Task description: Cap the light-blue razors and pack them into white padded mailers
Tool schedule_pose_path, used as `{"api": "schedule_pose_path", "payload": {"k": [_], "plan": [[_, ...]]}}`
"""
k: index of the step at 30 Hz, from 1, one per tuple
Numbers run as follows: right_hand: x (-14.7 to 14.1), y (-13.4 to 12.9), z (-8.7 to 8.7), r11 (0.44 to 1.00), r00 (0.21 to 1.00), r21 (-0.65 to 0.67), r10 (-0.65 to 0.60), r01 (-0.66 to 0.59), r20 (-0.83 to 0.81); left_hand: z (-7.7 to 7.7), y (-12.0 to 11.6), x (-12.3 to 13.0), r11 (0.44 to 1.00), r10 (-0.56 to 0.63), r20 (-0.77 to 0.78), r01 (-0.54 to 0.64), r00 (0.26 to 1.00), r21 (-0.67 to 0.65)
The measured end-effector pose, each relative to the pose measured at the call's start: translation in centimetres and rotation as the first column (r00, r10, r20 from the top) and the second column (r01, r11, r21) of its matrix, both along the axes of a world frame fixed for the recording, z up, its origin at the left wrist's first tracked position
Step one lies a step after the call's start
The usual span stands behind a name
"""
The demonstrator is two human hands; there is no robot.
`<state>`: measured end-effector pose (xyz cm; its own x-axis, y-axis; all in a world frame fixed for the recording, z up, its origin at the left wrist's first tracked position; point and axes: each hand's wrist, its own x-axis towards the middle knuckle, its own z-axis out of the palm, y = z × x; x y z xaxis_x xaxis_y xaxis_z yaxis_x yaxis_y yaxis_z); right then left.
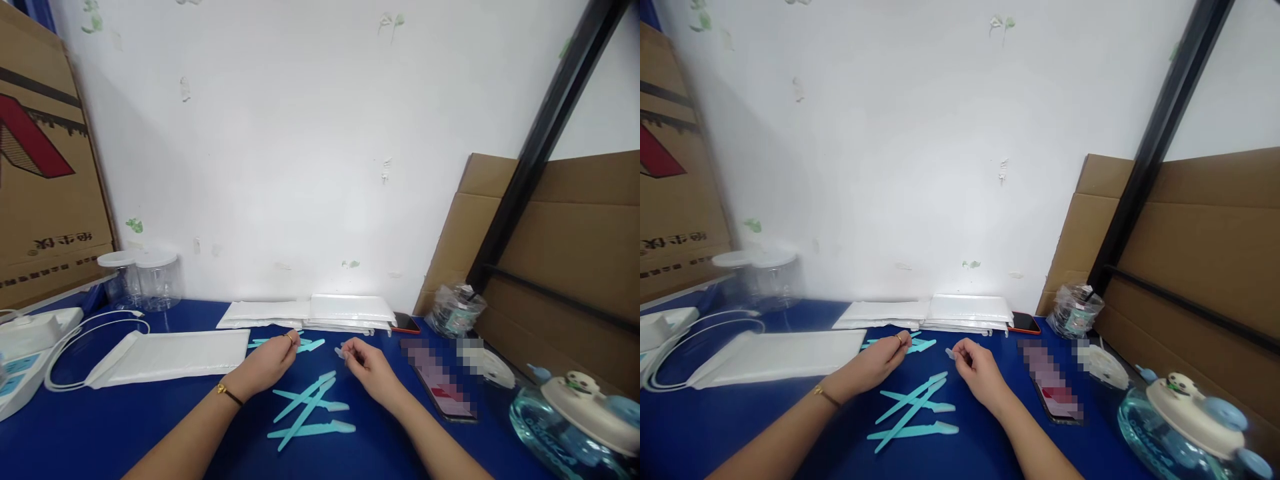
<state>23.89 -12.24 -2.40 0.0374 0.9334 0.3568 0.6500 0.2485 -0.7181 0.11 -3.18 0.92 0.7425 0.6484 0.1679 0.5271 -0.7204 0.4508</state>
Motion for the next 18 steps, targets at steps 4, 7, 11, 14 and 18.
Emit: {"api": "schedule_pose_path", "payload": {"k": [4,7,11,14,18], "plan": [[0.0,-0.3,0.4,1.0,0.983,0.005,0.03,-0.03,-0.18,0.6,-0.5,0.1,0.987,-0.144,0.041,0.147,0.989,-0.072],[0.2,-0.4,0.4,0.999,0.975,0.033,0.024,-0.018,-0.221,0.8,-0.4,0.1,0.982,-0.161,0.084,0.168,0.983,-0.091],[0.4,-0.3,0.3,0.998,0.983,0.058,0.011,-0.001,-0.183,0.8,-0.3,0.1,0.984,-0.143,0.098,0.153,0.985,-0.097],[0.0,-0.4,0.4,0.998,0.988,0.055,0.021,-0.012,-0.152,0.9,-0.5,0.2,0.98,-0.157,0.097,0.167,0.983,-0.105],[-0.9,-0.5,0.5,0.997,0.992,0.058,0.063,-0.056,-0.114,0.7,-0.9,0.5,0.976,-0.176,0.083,0.184,0.981,-0.112]]}}
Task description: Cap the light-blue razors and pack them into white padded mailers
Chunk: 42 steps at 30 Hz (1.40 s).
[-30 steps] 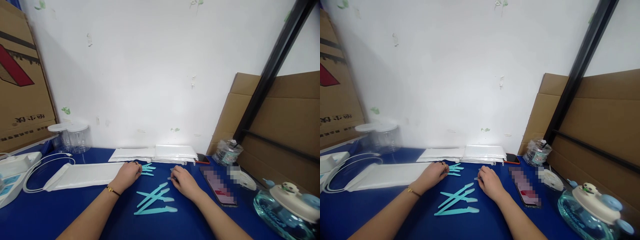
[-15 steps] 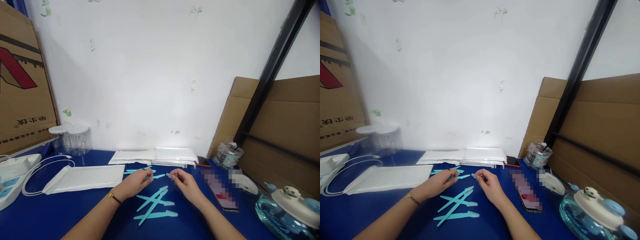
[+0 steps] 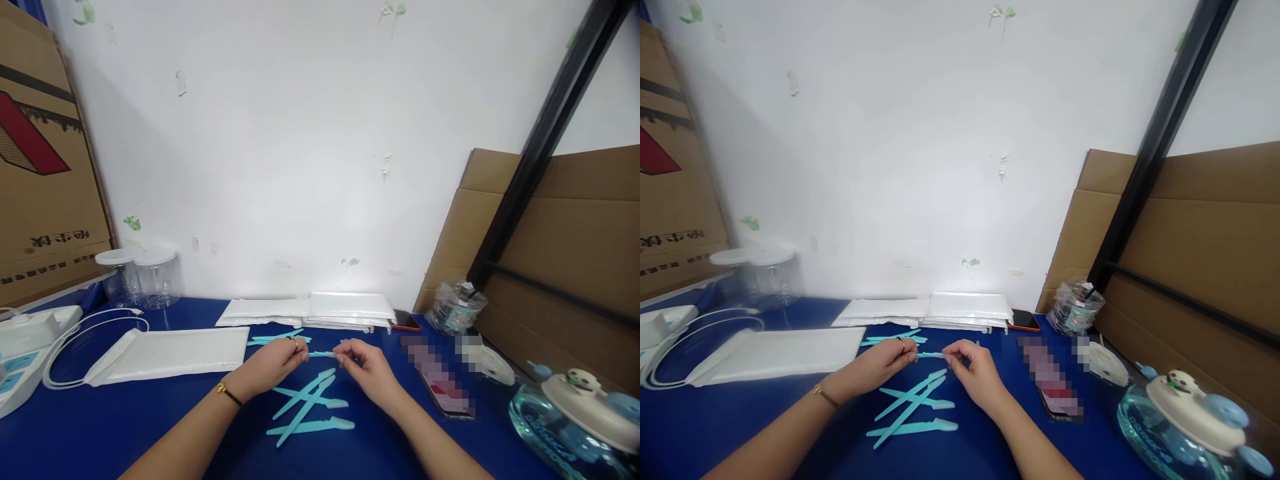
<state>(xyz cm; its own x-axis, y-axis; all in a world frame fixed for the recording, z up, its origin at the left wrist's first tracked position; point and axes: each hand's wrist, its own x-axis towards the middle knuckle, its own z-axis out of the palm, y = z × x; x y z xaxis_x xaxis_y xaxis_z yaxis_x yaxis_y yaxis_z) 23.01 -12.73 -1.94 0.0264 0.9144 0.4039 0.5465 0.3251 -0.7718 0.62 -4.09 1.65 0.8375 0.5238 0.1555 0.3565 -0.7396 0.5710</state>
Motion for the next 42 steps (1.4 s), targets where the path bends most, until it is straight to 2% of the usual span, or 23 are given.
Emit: {"api": "schedule_pose_path", "payload": {"k": [7,9,11,14,17,20,25,28,30,33,36,39,42], "plan": [[-0.8,-0.8,0.8,0.994,0.989,-0.081,0.085,-0.076,0.118,-0.9,-0.7,0.7,0.997,-0.048,-0.05,0.051,0.998,0.058],[-0.2,-0.9,1.1,0.991,0.983,-0.1,0.107,-0.092,0.149,-0.8,-0.2,0.3,0.993,-0.004,-0.066,0.011,0.998,0.114],[1.0,-0.7,1.2,0.996,0.984,-0.076,0.048,-0.036,0.172,-0.8,0.8,-0.4,0.974,0.113,-0.091,-0.092,0.989,0.206],[3.3,-0.2,1.1,0.987,0.964,-0.025,-0.147,0.156,0.22,-0.9,2.4,-1.5,0.907,0.298,-0.135,-0.236,0.945,0.348],[5.1,0.2,0.8,0.965,0.91,-0.012,-0.244,0.263,0.335,-1.4,3.5,-2.1,0.86,0.378,-0.169,-0.278,0.91,0.427],[5.4,0.2,0.3,0.957,0.86,-0.053,-0.23,0.284,0.455,-2.0,4.1,-2.2,0.855,0.391,-0.199,-0.274,0.899,0.44],[3.7,0.2,0.1,0.948,0.774,-0.103,-0.181,0.302,0.607,-2.3,4.6,-2.2,0.853,0.384,-0.208,-0.259,0.9,0.452],[2.5,0.3,0.2,0.945,0.699,-0.078,-0.179,0.319,0.692,-2.1,4.4,-2.2,0.854,0.36,-0.151,-0.26,0.921,0.45],[1.9,0.3,0.3,0.941,0.663,-0.078,-0.172,0.33,0.728,-2.0,4.0,-2.0,0.879,0.326,-0.083,-0.27,0.942,0.394],[1.3,0.1,0.3,0.961,0.699,-0.089,-0.126,0.263,0.704,-1.7,3.1,-1.6,0.942,0.264,0.009,-0.259,0.965,0.212],[1.2,0.0,0.2,0.983,0.811,-0.113,-0.053,0.145,0.582,-1.4,2.2,-1.0,0.977,0.213,0.03,-0.214,0.977,0.018],[1.8,-0.1,-0.2,0.981,0.917,-0.167,-0.022,0.096,0.397,-1.2,1.7,-0.6,0.984,0.177,0.053,-0.175,0.983,-0.026],[2.7,0.0,-0.5,0.974,0.945,-0.209,-0.017,0.09,0.326,-0.9,1.6,-0.6,0.992,0.123,0.057,-0.122,0.991,-0.024]]}}
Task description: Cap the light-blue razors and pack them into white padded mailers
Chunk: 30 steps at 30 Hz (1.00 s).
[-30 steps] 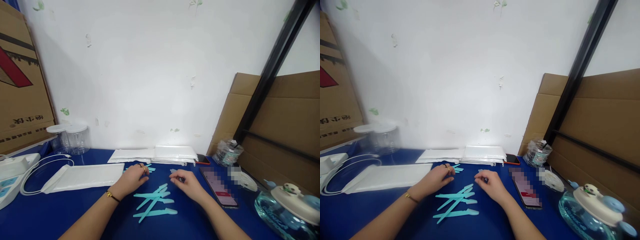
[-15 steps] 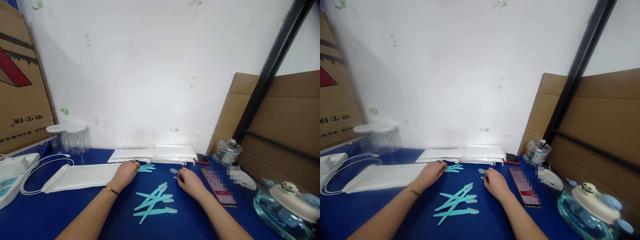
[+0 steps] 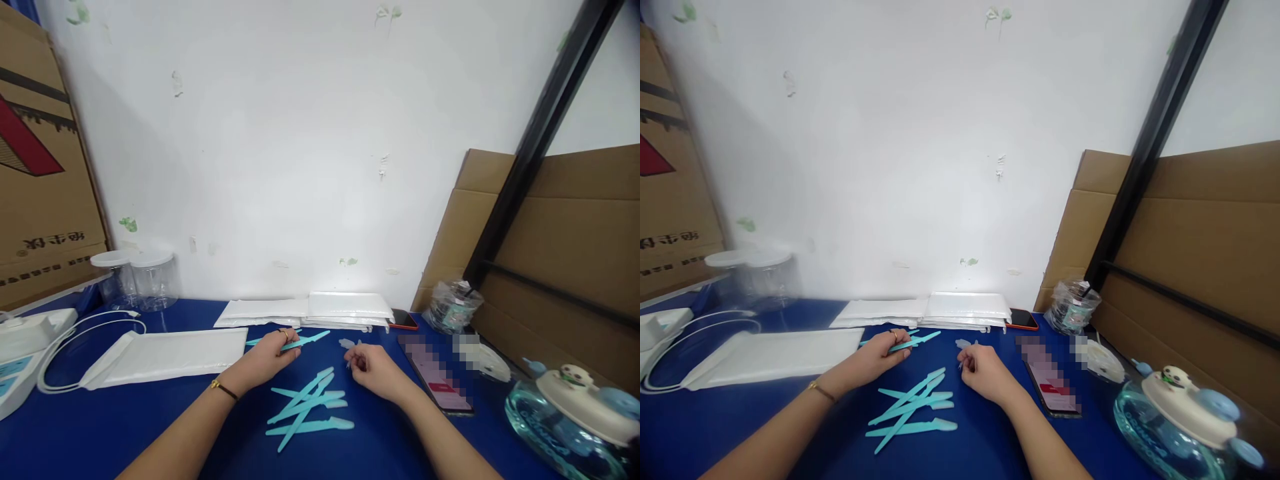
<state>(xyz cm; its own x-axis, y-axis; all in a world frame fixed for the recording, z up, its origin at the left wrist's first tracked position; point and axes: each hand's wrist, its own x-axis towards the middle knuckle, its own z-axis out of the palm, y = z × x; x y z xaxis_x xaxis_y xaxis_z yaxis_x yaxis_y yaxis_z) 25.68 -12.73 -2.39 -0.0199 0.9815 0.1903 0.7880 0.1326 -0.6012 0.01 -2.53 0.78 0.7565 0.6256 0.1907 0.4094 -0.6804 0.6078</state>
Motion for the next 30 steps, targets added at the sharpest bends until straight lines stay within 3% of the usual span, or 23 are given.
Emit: {"api": "schedule_pose_path", "payload": {"k": [5,10,13,19,30], "plan": [[0.6,0.1,0.4,0.995,0.998,0.099,0.012,-0.019,0.068,0.4,-0.2,-0.1,0.996,-0.078,-0.032,0.077,0.996,-0.046],[0.0,0.1,0.9,0.994,0.96,0.108,0.024,0.006,-0.278,0.4,-0.4,-0.1,0.996,-0.079,-0.059,0.077,0.995,-0.034],[-0.6,0.0,1.1,0.992,0.939,0.123,0.028,0.015,-0.342,0.5,-0.5,0.0,0.998,-0.07,-0.074,0.069,0.995,-0.012],[-1.5,-0.1,1.1,0.992,0.94,0.126,0.068,-0.027,-0.333,0.6,-0.7,0.1,0.996,-0.088,-0.104,0.087,0.991,-0.009],[-3.2,-0.7,1.7,0.98,0.976,0.143,0.158,-0.136,-0.153,0.0,-1.9,1.1,0.986,-0.156,-0.136,0.161,0.978,0.031]]}}
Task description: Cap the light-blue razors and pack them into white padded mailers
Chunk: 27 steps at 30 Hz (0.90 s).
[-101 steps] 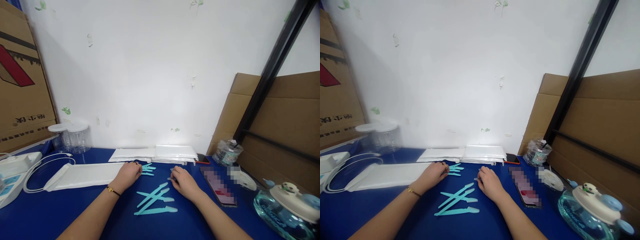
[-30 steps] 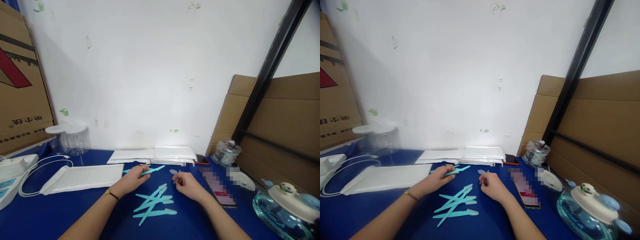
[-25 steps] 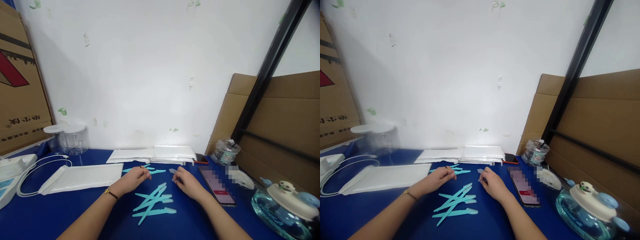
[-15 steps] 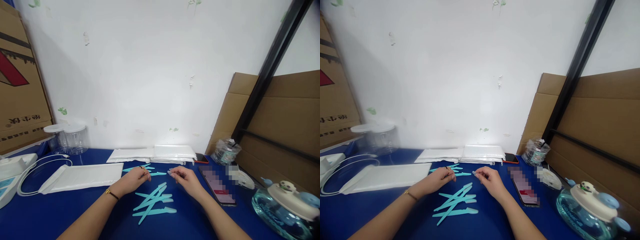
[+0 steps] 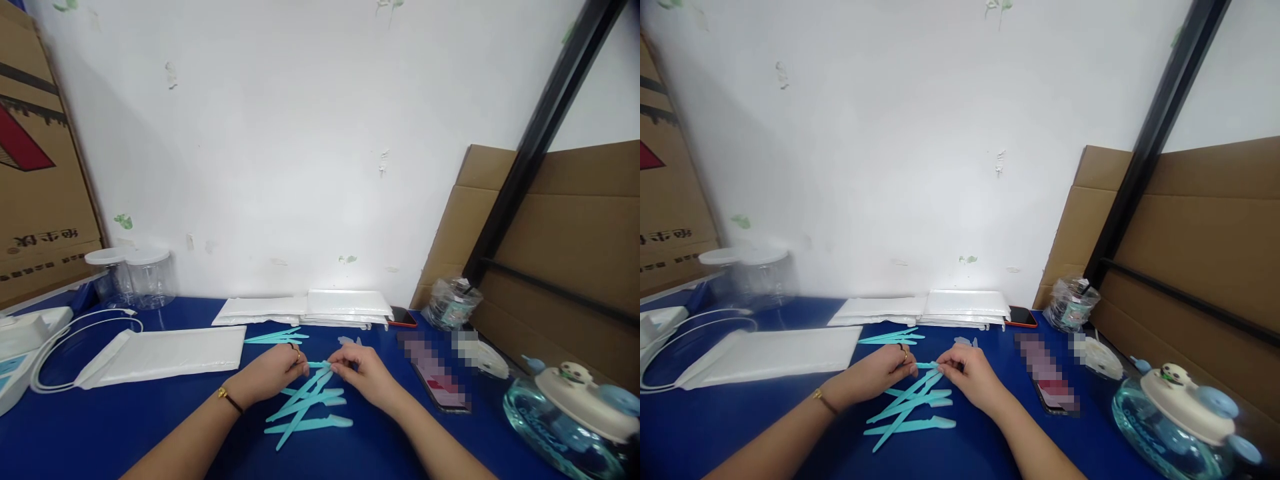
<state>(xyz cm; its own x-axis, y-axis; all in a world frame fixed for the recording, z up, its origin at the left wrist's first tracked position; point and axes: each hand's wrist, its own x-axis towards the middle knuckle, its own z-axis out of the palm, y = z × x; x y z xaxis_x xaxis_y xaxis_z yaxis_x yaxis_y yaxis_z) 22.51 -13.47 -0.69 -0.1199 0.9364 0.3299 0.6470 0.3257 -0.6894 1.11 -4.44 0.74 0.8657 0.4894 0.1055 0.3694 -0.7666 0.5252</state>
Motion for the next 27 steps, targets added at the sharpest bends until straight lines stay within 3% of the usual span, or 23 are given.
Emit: {"api": "schedule_pose_path", "payload": {"k": [4,7,10,17,23,27], "plan": [[1.6,0.2,0.0,1.0,0.999,-0.005,-0.02,0.02,0.042,0.1,0.9,-0.7,0.991,0.082,0.022,-0.084,0.996,0.107],[4.3,0.7,-0.2,0.977,0.977,0.092,-0.2,0.194,0.067,0.0,2.6,-1.8,0.943,0.238,-0.029,-0.224,0.971,0.246],[6.5,1.0,-0.6,0.944,0.926,0.1,-0.329,0.315,0.183,-0.6,4.1,-2.7,0.901,0.318,-0.106,-0.266,0.942,0.343],[6.6,1.4,-1.6,0.962,0.88,0.023,-0.257,0.27,0.4,-0.9,4.6,-2.8,0.884,0.334,-0.143,-0.257,0.932,0.391],[5.9,1.6,-1.4,0.933,0.763,0.019,-0.305,0.359,0.569,-0.9,4.3,-2.4,0.855,0.347,-0.169,-0.237,0.923,0.461],[5.0,1.6,-1.4,0.928,0.707,0.03,-0.302,0.37,0.639,-1.1,4.2,-2.3,0.886,0.333,-0.091,-0.279,0.938,0.37]]}}
